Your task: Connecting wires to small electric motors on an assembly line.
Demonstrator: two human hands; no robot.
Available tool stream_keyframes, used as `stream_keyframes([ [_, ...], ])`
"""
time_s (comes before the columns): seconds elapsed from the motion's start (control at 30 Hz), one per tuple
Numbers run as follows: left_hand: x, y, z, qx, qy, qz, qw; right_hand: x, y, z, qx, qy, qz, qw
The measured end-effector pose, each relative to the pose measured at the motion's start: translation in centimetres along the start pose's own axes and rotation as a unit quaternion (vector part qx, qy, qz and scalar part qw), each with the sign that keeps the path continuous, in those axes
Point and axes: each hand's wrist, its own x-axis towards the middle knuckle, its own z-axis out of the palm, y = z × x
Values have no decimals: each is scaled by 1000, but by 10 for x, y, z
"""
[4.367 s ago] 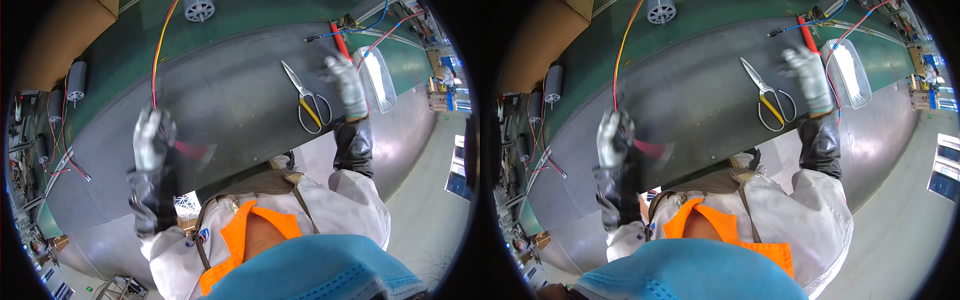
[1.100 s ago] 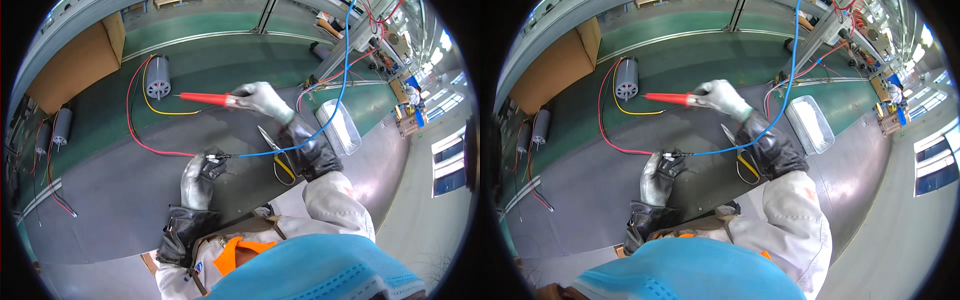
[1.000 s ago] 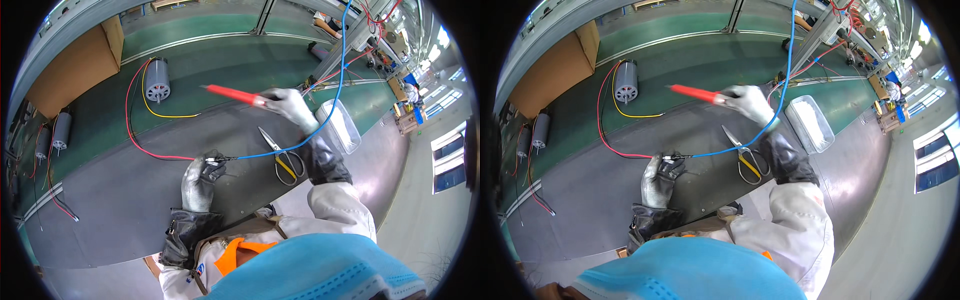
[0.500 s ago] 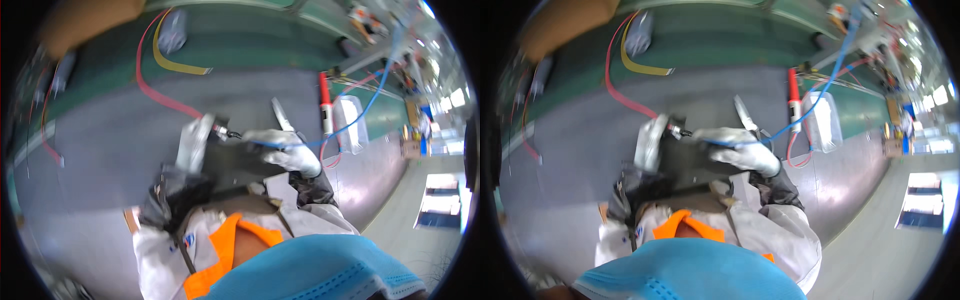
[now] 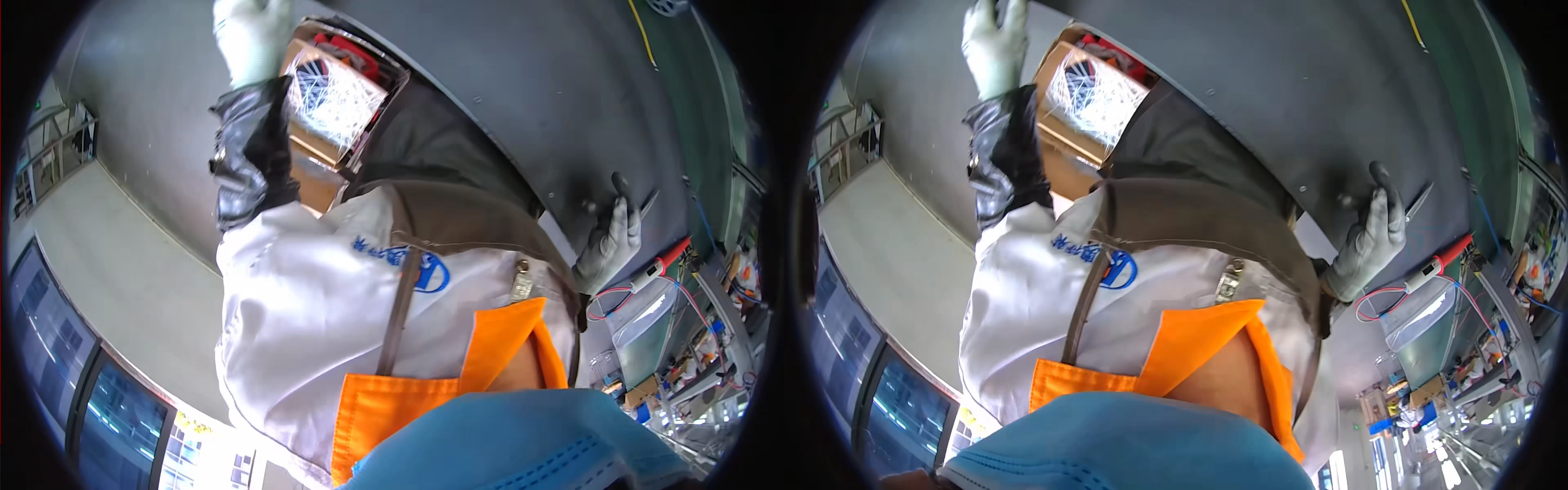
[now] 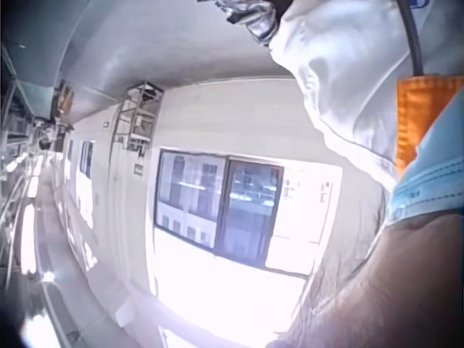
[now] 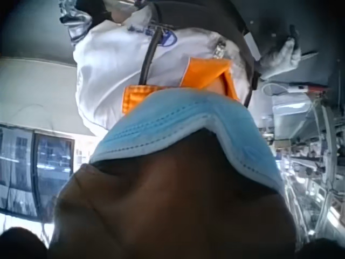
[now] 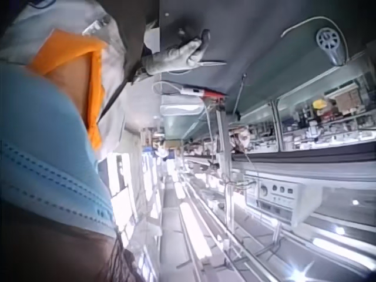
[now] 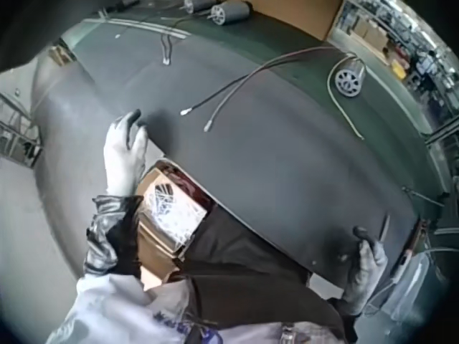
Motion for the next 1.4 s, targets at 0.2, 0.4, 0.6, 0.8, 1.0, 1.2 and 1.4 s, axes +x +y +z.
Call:
stream_keyframes([
  [0.2,24,34,36,-75,59,161,982,37,1,77,17,22,-165,986],
  [0.4,22,15,74,-54,38,154,986,63,18,105,-3,26,-126,992],
  [0.6,21,14,83,-76,50,132,987,65,15,111,-12,54,-118,991],
  [0.8,26,17,94,-81,19,149,985,81,-1,103,-44,77,-44,995],
  [1.0,39,9,73,-51,-21,207,977,109,-23,100,3,-99,38,994],
  [1.2,17,24,101,-31,-27,191,981,139,-4,54,175,-135,10,975],
  [1.4,17,26,98,5,-31,187,982,143,11,32,314,-176,-71,930],
])
